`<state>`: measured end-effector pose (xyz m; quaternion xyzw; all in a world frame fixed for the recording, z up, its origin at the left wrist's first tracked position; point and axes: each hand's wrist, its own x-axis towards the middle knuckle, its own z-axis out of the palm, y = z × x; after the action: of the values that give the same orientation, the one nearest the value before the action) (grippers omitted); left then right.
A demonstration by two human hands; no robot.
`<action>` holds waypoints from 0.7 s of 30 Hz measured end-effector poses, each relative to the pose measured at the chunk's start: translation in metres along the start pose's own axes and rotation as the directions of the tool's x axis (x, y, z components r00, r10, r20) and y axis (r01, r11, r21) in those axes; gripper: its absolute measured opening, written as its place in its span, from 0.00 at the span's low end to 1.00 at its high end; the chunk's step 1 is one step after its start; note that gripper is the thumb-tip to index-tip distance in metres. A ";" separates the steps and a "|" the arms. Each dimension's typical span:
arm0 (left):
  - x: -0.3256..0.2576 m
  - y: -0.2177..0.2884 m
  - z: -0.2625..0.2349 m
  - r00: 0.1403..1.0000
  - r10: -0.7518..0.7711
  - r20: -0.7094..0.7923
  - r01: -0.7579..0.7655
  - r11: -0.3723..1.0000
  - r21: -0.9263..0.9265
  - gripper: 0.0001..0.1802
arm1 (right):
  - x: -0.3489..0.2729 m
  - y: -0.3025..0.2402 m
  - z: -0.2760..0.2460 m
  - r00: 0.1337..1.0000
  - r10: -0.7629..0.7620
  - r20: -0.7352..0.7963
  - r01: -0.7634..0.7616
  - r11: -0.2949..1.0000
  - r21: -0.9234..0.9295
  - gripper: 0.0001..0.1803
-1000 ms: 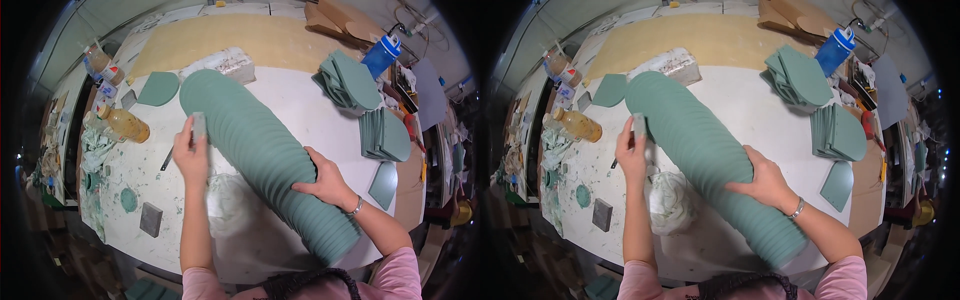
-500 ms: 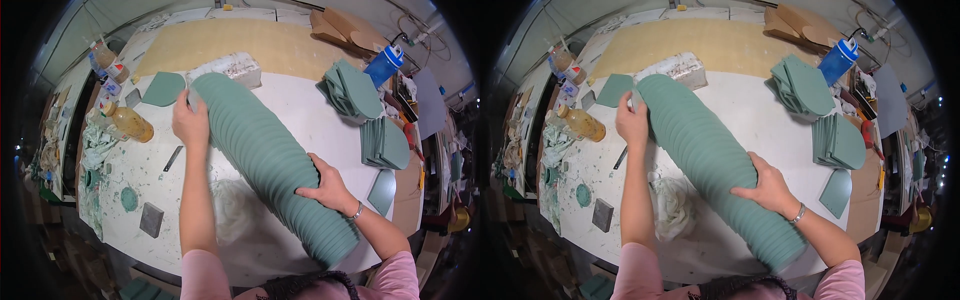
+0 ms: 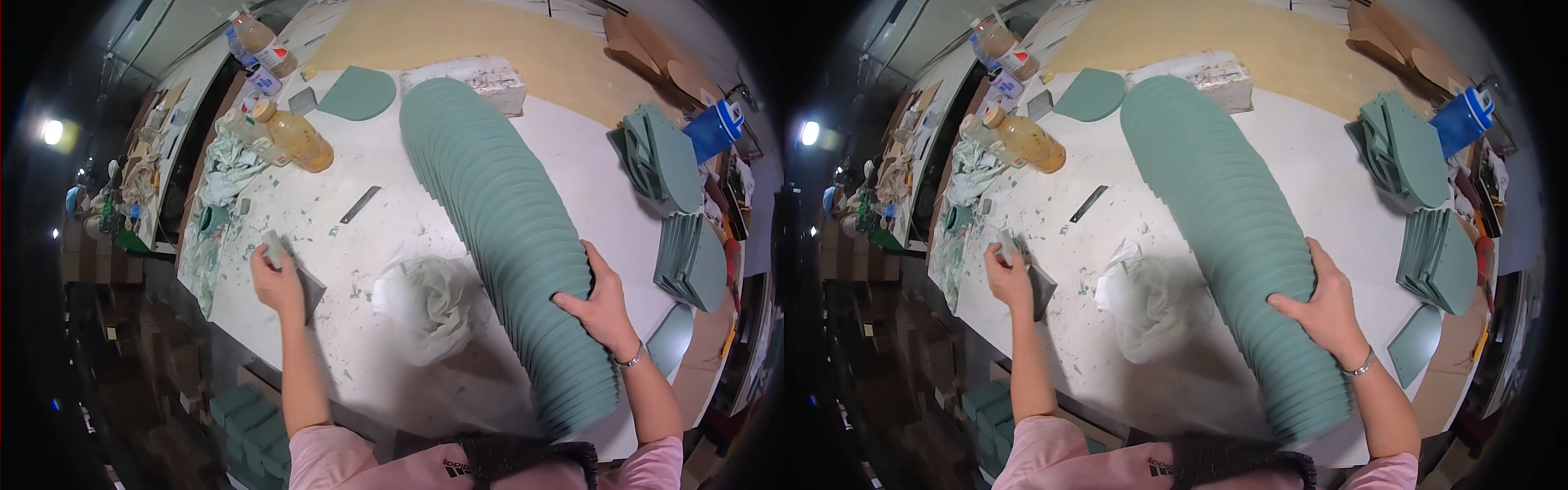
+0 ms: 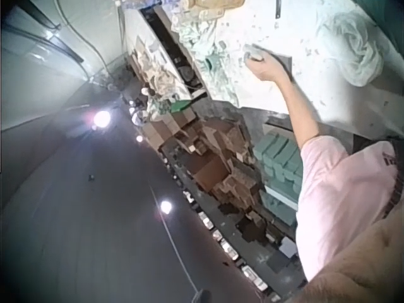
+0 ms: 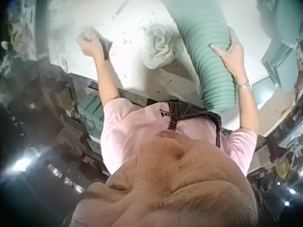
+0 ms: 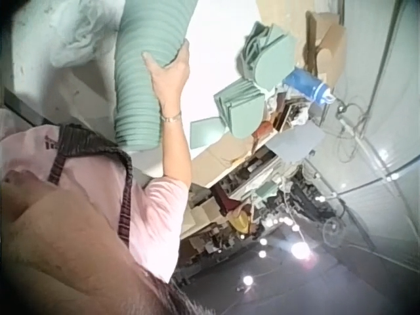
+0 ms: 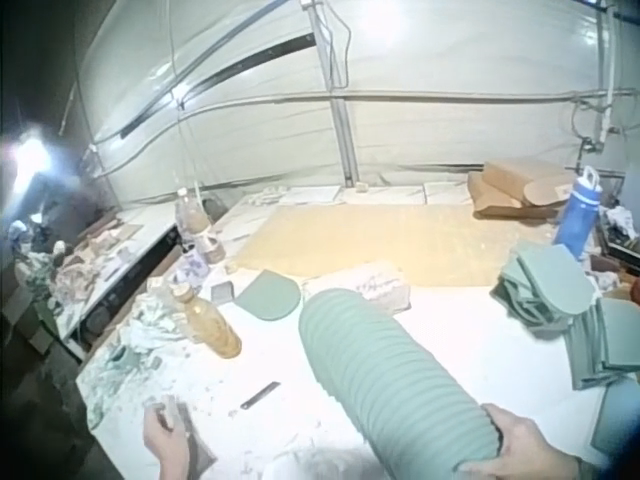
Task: The person sands the edges of a stack of green semi-circular furniture parts with a block and wipes the surfaces with a cloth.
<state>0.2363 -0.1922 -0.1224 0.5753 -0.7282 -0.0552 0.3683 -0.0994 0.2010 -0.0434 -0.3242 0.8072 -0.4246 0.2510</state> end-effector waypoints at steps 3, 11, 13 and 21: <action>0.017 -0.048 -0.019 0.994 -0.062 0.086 0.041 0.971 0.235 0.19 | 0.001 -0.006 0.002 1.000 0.017 0.009 -0.018 0.999 0.027 0.55; -0.106 0.125 -0.032 0.486 0.602 0.633 -0.365 0.798 -0.479 0.40 | -0.001 0.002 0.001 1.000 0.004 -0.006 -0.004 0.994 -0.106 0.56; -0.143 0.146 -0.030 0.208 0.761 0.615 -0.566 0.606 -0.559 0.30 | -0.003 0.004 -0.001 1.000 -0.015 -0.027 0.010 0.989 -0.145 0.56; 0.001 0.293 0.061 0.614 0.785 0.083 -0.534 0.490 -0.689 0.22 | -0.003 -0.010 -0.009 0.995 0.100 -0.002 -0.099 0.985 -0.142 0.53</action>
<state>-0.0338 -0.1173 -0.0182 0.0696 -0.8930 -0.2468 0.3699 -0.1004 0.2041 -0.0296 -0.3018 0.8498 -0.3522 0.2503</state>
